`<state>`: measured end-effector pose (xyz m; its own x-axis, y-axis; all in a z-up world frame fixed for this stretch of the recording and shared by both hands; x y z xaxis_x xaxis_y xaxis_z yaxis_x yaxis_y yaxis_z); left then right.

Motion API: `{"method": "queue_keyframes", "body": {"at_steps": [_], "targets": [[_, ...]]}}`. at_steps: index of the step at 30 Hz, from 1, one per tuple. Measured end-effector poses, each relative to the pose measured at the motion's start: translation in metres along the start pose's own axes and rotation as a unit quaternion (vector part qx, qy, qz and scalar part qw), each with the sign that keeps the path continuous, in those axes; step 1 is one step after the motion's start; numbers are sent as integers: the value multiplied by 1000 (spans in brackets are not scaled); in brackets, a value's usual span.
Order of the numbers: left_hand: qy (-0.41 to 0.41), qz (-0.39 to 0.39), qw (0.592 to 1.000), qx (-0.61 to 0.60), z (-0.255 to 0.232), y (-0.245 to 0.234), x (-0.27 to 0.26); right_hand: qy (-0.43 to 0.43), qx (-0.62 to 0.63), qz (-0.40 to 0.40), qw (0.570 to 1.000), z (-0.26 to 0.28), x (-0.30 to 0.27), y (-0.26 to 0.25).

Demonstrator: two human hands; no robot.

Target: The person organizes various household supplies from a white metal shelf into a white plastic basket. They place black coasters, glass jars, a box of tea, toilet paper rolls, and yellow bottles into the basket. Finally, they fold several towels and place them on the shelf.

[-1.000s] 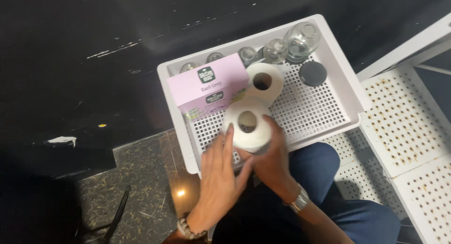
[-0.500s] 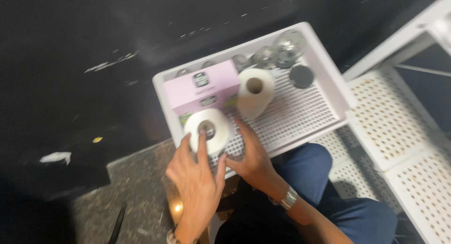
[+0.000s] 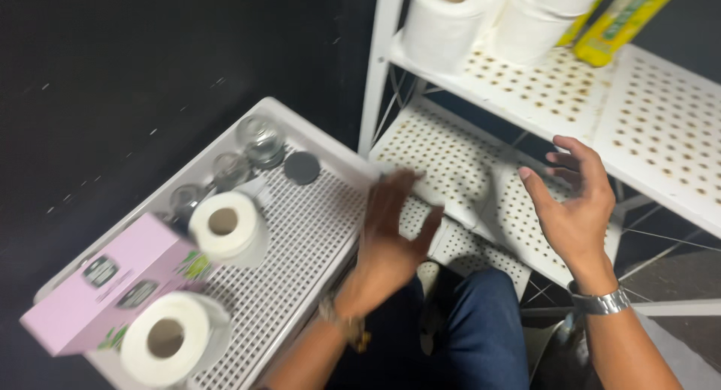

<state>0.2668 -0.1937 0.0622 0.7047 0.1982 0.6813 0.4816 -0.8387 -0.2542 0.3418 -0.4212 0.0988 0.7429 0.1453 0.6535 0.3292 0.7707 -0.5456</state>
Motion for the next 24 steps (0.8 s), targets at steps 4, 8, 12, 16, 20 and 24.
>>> {"method": "queue_keyframes", "body": {"at_steps": [4,8,12,16,20,24], "targets": [[-11,-88,996,-18,26,42,89,69,61,-43,995,-33,20,-1],[-102,-74,992,23,57,54,159,127,141,13,982,-31,52,37],[-171,-50,981,72,67,67,176,137,178,22,974,-30,93,88],[-289,-9,956,45,80,75,179,138,183,60,972,-53,143,139],[-312,-5,950,12,82,76,173,166,285,66,942,-46,155,149],[-206,-92,974,-22,41,47,111,107,256,67,958,-20,105,111]]}}
Point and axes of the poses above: each hand's wrist, its own x-axis towards the middle knuckle, its own y-axis out of the palm, z = x × y, the point moved 5 cm from there along x, towards the middle knuckle
